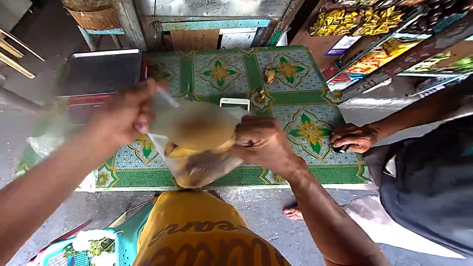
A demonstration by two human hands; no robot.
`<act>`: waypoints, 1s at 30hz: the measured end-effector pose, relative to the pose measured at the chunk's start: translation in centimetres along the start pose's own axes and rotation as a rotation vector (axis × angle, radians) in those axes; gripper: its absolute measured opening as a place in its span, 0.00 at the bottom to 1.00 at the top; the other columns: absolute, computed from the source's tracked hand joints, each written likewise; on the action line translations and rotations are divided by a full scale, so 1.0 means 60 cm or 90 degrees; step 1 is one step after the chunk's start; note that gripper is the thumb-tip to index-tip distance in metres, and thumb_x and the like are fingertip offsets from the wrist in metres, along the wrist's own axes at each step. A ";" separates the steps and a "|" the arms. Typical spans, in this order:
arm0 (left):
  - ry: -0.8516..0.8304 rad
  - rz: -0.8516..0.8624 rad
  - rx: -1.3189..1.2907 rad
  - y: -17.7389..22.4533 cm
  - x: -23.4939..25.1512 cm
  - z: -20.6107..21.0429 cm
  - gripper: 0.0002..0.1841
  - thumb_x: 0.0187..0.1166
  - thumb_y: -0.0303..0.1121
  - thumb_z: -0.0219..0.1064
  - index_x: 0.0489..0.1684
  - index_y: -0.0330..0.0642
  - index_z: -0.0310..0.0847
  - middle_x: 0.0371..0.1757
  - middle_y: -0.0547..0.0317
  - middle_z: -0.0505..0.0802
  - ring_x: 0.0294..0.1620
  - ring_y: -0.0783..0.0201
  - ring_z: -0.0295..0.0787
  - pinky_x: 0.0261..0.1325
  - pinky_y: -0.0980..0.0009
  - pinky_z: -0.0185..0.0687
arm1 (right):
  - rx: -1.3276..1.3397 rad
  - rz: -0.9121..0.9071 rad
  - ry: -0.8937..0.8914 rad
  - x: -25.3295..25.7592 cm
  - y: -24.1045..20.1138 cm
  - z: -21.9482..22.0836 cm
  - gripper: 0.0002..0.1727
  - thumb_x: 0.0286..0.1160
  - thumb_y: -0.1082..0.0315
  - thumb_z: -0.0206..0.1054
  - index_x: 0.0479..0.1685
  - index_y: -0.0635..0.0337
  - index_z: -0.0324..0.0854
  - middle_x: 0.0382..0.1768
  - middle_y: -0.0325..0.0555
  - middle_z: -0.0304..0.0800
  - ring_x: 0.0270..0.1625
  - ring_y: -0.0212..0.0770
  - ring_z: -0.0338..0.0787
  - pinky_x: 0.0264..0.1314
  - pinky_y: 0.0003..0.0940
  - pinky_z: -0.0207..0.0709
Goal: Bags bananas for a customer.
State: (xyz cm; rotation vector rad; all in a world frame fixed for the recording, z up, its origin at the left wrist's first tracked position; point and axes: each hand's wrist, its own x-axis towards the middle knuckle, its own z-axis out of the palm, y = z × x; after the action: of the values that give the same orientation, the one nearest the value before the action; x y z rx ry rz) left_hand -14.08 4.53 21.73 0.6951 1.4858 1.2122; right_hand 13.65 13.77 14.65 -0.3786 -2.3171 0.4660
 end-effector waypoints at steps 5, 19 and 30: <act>0.001 -0.021 0.167 -0.084 0.007 0.008 0.16 0.94 0.43 0.50 0.50 0.47 0.84 0.13 0.72 0.67 0.08 0.77 0.59 0.11 0.82 0.60 | -0.050 -0.049 -0.135 0.004 -0.011 0.005 0.30 0.75 0.54 0.71 0.05 0.54 0.66 0.10 0.37 0.66 0.18 0.37 0.70 0.20 0.35 0.59; -0.015 -0.048 -0.538 -0.276 -0.017 0.029 0.18 0.93 0.49 0.48 0.57 0.53 0.82 0.34 0.67 0.87 0.27 0.76 0.82 0.31 0.82 0.81 | -0.194 0.001 -0.126 -0.059 -0.017 0.106 0.35 0.64 0.30 0.68 0.26 0.60 0.87 0.27 0.50 0.89 0.35 0.53 0.92 0.29 0.51 0.82; -0.151 -0.091 -0.564 -0.153 -0.013 0.049 0.19 0.95 0.45 0.43 0.56 0.45 0.80 0.13 0.73 0.69 0.06 0.81 0.62 0.10 0.88 0.62 | 0.401 0.054 -0.256 -0.049 -0.083 0.028 0.08 0.77 0.64 0.74 0.39 0.59 0.95 0.33 0.32 0.95 0.38 0.20 0.89 0.43 0.17 0.85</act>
State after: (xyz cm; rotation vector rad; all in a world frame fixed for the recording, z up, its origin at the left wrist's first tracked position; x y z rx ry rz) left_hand -9.50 1.85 13.65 0.1127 0.6659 1.4460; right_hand 13.80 7.80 13.93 -0.0736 -2.3702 1.3685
